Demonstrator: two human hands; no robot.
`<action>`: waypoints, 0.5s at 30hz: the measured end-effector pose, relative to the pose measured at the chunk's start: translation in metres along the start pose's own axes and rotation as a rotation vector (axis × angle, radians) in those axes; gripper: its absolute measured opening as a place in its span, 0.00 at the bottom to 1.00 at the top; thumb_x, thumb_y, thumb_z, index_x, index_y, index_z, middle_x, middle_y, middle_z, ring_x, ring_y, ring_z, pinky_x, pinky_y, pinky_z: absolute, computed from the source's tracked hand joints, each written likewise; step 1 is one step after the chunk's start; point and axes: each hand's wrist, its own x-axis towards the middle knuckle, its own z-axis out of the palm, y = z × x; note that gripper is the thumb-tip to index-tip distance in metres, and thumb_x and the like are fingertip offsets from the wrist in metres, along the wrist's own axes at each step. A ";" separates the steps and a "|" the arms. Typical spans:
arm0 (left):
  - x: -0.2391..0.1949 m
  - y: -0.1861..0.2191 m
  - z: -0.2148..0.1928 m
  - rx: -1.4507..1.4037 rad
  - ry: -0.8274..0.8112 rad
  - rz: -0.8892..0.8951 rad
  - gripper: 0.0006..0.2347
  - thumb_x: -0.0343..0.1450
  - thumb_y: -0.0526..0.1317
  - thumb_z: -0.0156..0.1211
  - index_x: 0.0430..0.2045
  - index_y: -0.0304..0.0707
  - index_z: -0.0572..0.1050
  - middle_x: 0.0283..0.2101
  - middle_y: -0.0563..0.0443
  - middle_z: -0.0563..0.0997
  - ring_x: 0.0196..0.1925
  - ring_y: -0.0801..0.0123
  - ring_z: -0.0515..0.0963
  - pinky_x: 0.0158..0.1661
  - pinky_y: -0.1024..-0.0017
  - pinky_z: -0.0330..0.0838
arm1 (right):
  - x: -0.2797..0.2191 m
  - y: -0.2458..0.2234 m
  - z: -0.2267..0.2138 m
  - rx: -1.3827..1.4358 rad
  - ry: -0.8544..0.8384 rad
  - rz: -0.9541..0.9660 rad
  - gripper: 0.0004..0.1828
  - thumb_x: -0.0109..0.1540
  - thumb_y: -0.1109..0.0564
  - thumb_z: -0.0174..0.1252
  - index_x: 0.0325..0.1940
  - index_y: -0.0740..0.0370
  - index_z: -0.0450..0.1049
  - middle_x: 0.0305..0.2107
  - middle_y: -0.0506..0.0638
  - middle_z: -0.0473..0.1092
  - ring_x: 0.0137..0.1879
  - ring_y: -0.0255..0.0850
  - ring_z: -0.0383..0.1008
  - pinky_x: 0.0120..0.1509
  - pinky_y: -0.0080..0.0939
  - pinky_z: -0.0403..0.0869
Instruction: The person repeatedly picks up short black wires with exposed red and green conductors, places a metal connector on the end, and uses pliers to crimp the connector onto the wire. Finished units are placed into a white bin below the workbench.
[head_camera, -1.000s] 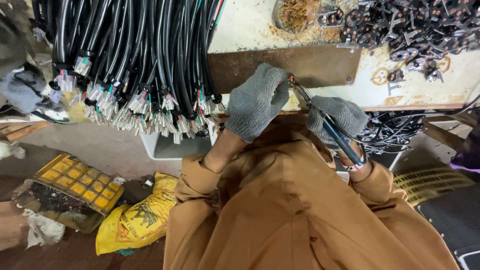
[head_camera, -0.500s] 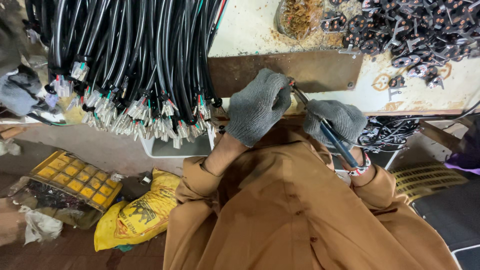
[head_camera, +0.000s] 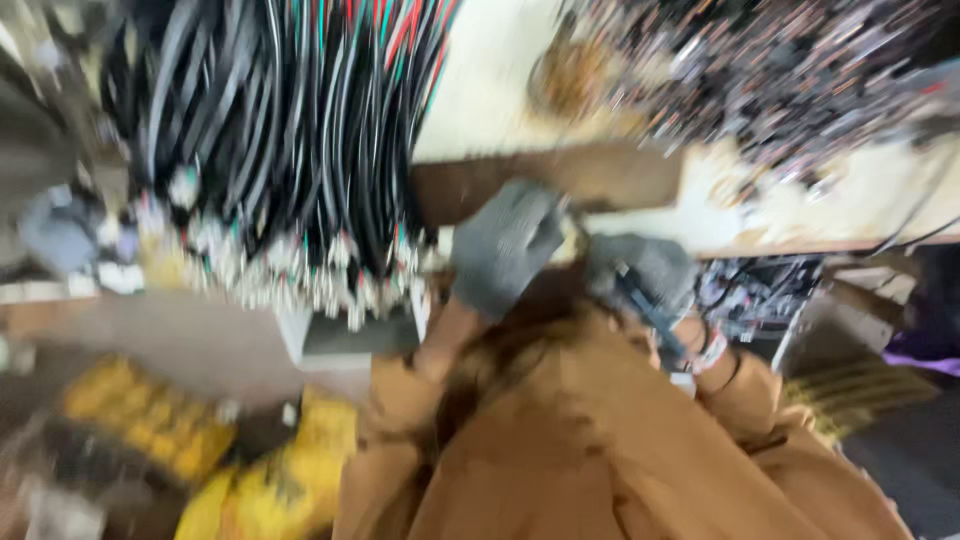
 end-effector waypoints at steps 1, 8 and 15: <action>0.003 0.001 0.002 -0.019 -0.011 0.007 0.08 0.67 0.33 0.66 0.38 0.43 0.77 0.38 0.48 0.77 0.37 0.55 0.81 0.38 0.64 0.76 | 0.003 -0.001 -0.003 0.032 -0.003 -0.010 0.13 0.62 0.58 0.63 0.49 0.61 0.72 0.33 0.53 0.74 0.38 0.49 0.79 0.41 0.42 0.76; 0.006 0.015 -0.001 0.017 0.053 0.022 0.06 0.64 0.32 0.66 0.31 0.41 0.76 0.35 0.49 0.79 0.34 0.58 0.81 0.34 0.66 0.77 | 0.000 -0.010 0.002 0.111 0.060 -0.016 0.13 0.59 0.62 0.64 0.47 0.62 0.73 0.29 0.50 0.75 0.34 0.43 0.79 0.38 0.37 0.75; 0.007 0.014 0.000 0.031 0.064 0.021 0.06 0.64 0.31 0.67 0.29 0.42 0.76 0.34 0.51 0.79 0.32 0.60 0.81 0.33 0.68 0.76 | -0.014 0.002 0.013 0.056 0.150 0.107 0.12 0.58 0.63 0.66 0.45 0.60 0.77 0.30 0.51 0.78 0.34 0.41 0.81 0.39 0.36 0.77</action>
